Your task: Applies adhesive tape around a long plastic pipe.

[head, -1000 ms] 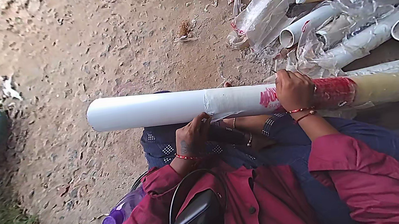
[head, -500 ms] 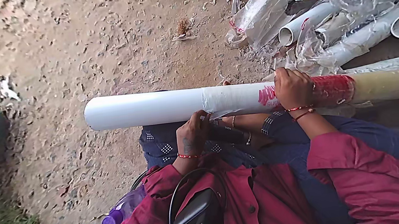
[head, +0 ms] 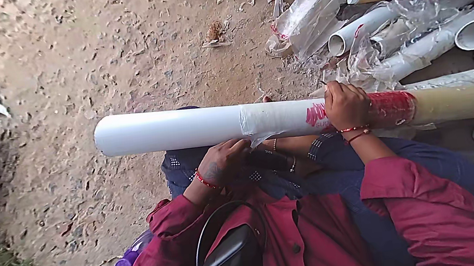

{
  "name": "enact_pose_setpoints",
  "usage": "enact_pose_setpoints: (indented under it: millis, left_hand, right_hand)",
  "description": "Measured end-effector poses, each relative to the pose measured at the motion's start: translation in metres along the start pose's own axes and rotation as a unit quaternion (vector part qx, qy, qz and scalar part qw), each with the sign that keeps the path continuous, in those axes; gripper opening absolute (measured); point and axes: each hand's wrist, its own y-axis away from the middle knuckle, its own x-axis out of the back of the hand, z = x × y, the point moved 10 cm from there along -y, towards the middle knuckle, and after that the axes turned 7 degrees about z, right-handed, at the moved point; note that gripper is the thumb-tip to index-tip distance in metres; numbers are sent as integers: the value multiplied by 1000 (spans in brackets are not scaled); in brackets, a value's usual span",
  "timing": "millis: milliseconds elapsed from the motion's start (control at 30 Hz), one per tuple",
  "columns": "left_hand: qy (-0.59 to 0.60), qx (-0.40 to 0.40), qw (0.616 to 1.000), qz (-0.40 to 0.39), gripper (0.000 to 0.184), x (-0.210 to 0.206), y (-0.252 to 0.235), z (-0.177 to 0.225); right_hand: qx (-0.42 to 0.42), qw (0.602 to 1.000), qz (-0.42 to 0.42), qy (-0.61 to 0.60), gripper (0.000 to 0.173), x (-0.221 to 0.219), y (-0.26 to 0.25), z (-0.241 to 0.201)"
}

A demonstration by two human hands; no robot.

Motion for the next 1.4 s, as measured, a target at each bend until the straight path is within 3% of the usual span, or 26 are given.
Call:
enact_pose_setpoints:
  millis: [133,233,400,567,700,867,967,1067,1133,1167,1267,1400]
  left_hand:
    - [-3,5,1000,-2,21,1,4,0]
    - [-45,-26,995,89,17,14,7,9]
    - [-79,-46,992,87,40,-11,2,28]
    - [-186,-6,974,127,17,-28,-11,37]
    - [-190,-1,974,120,14,-28,-14,38]
    - [-221,29,972,80,17,-35,-19,36]
    - [-194,49,980,15,7,-43,-28,33]
    - [-145,94,971,-163,21,-50,-38,29]
    - [-138,127,929,-318,30,-54,-40,31]
    - [-140,118,919,-349,30,-52,-42,34]
    - [-142,71,926,-343,26,-42,-48,41]
    - [-139,35,948,-285,19,-30,-53,33]
  right_hand:
    - [-3,1000,-3,0,30,0,0,0]
    - [-1,1000,-7,-5,29,-1,-2,1]
    - [1,1000,-23,-14,26,0,-1,-1]
    - [-1,1000,-5,-8,29,0,-1,0]
    - [3,1000,3,-11,31,-1,-1,2]
    - [2,1000,11,-10,29,-1,0,2]
    - [1,1000,-4,-15,27,-2,0,3]
    - [-9,999,1,-35,26,1,0,5]
    - [-21,998,29,-45,26,11,1,10]
    - [-32,997,45,-46,26,19,1,15]
    - [-100,991,81,-38,24,41,0,39]
    - [-209,975,49,-57,25,50,0,71]
